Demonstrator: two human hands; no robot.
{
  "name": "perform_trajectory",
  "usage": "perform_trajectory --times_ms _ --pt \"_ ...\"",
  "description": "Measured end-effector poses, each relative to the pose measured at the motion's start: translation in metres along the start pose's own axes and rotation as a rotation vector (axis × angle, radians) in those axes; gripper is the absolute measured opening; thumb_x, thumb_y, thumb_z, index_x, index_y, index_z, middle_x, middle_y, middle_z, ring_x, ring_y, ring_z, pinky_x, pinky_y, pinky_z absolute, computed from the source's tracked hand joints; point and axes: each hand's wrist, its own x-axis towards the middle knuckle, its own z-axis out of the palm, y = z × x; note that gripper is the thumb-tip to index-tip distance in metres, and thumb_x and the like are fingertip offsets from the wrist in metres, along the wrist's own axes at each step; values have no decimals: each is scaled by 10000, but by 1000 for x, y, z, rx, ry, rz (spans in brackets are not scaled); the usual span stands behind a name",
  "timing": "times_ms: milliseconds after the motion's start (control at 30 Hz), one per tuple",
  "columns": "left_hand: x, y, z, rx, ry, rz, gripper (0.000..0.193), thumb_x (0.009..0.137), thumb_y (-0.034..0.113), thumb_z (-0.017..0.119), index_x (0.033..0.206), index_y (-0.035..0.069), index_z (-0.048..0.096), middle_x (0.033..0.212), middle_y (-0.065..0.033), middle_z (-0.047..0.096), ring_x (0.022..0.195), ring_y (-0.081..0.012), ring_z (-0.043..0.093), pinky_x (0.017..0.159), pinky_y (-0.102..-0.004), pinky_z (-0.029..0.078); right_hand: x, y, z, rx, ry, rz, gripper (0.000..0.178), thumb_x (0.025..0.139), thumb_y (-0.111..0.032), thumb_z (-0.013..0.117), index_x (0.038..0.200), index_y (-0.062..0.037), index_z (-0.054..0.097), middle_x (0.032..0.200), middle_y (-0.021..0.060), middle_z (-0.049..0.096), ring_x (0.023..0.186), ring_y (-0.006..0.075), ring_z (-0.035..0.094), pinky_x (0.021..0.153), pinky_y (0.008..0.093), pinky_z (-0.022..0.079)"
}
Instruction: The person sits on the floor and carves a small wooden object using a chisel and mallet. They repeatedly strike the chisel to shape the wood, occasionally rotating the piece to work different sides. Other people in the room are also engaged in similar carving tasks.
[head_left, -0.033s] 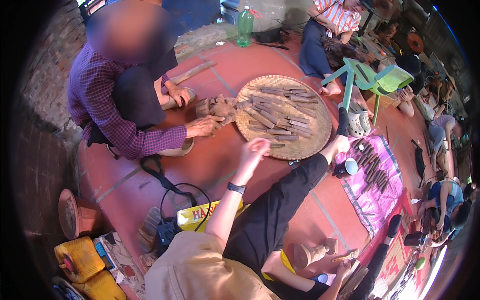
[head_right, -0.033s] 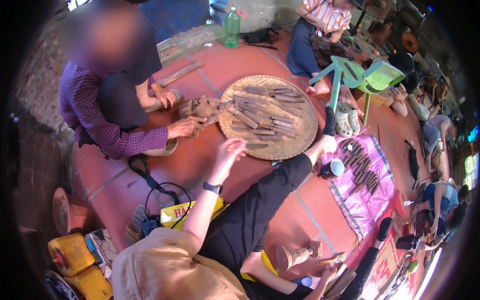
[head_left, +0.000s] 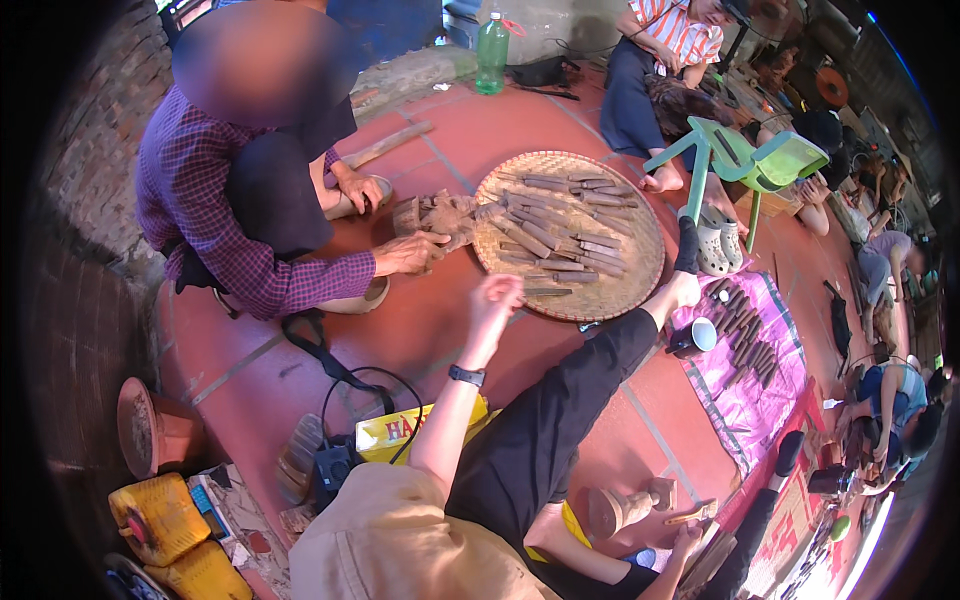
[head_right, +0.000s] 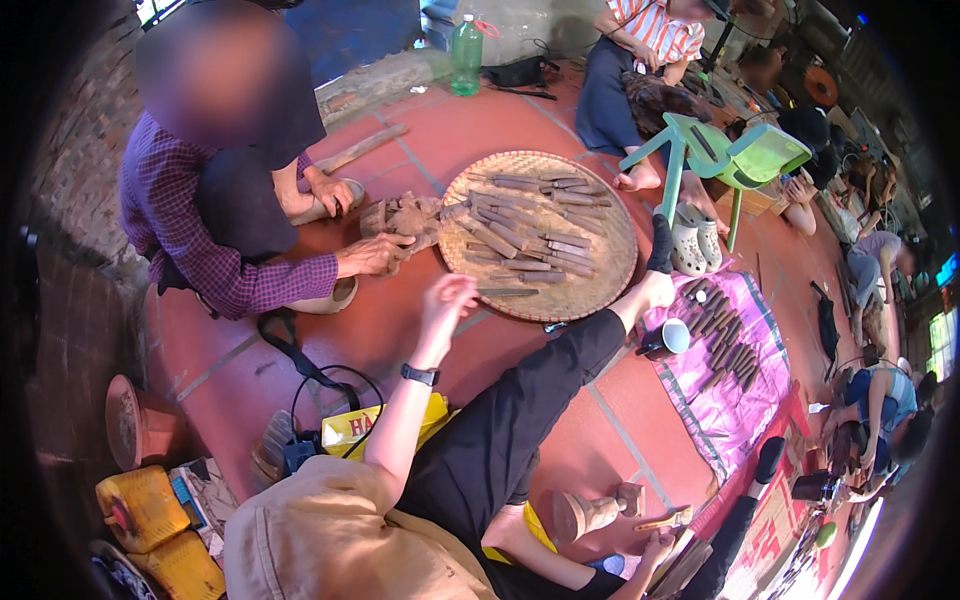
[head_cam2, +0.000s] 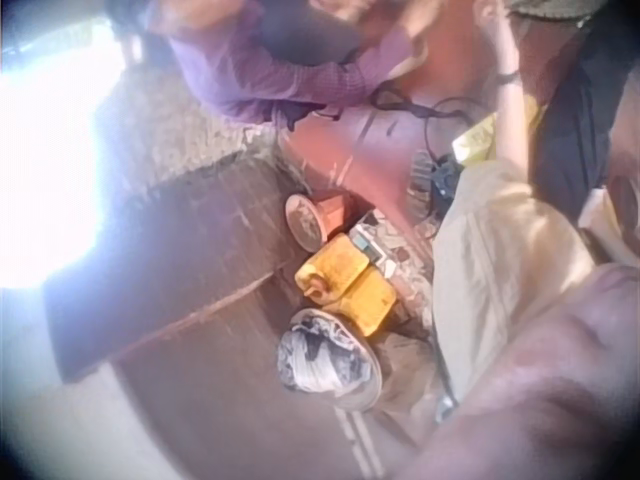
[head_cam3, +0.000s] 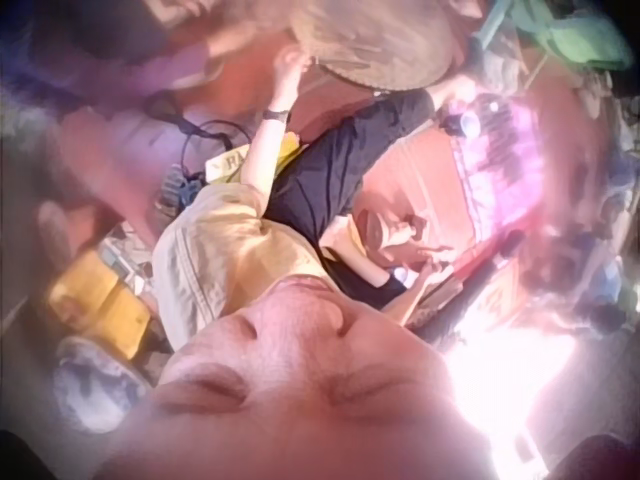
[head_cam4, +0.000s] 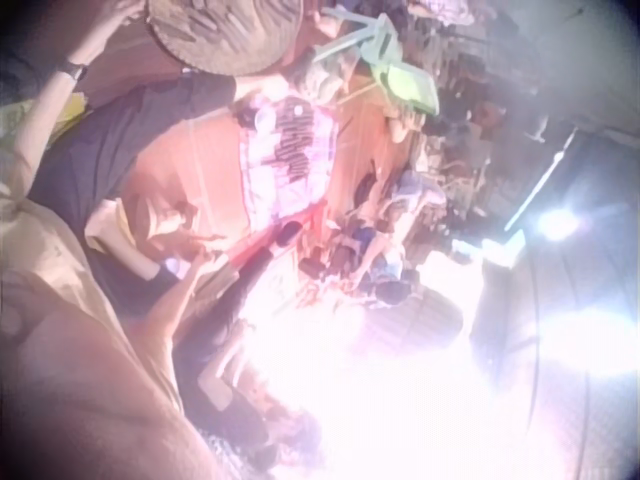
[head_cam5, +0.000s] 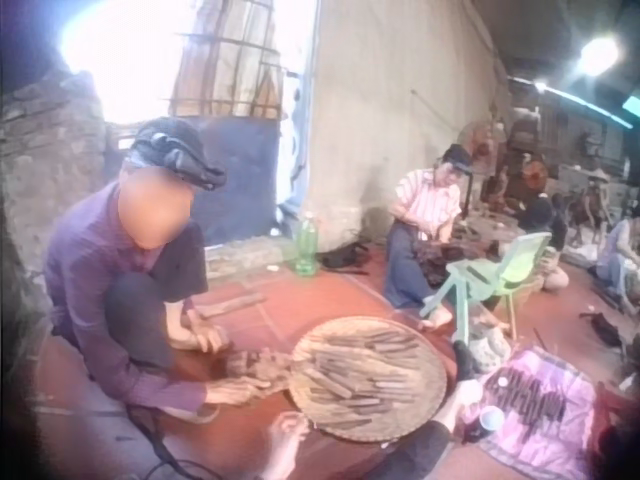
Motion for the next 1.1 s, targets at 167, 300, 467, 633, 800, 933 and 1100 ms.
perform_trajectory --times_ms 167,300,467,633,800,933,1100 --pt "38 -84 -102 -304 653 -86 316 856 104 637 1152 85 528 1121 -61 573 978 -142 583 783 -324 504 14 16 -20 -30 32 -77 270 871 -74 696 903 -109 429 635 7 455 403 88 399 331 258 310" --pt "56 -75 -164 -278 700 -27 401 920 127 565 1310 66 494 1320 -85 492 1151 -214 510 1015 -412 406 4 3 -8 -137 -12 29 231 894 -53 671 903 -106 446 683 6 469 468 102 438 382 261 351" --pt "87 -67 -181 106 368 57 483 957 128 564 1421 89 434 1474 -84 407 1312 -155 404 1106 -447 321 8 5 -11 -77 12 17 256 882 -61 692 899 -111 441 645 3 456 424 105 418 347 263 326" --pt "83 -40 -171 -26 389 252 812 912 153 667 1570 176 193 1622 -64 169 1457 -204 233 1164 -439 207 22 26 -13 -47 -21 -37 276 876 -87 699 894 -124 426 598 -8 445 415 95 413 337 254 309" --pt "96 -19 -145 -285 538 80 1077 843 190 768 1597 212 -1 1636 -80 79 1453 -261 238 1142 -453 209 28 46 -30 5 -32 -68 268 885 -80 692 899 -127 428 632 3 472 411 90 405 337 246 299" --pt "131 -49 -183 -79 579 110 945 793 189 819 1537 105 242 1578 -82 272 1371 -235 375 1111 -400 298 40 47 -17 11 -20 -107 269 881 -77 694 895 -127 430 614 -1 464 407 90 400 341 243 302" --pt "168 -52 -188 133 189 120 707 751 153 836 1341 20 469 1302 -101 577 1155 -201 564 998 -340 430 23 27 -18 -14 -29 -33 261 880 -56 679 882 -127 429 636 4 480 410 90 405 344 247 304"
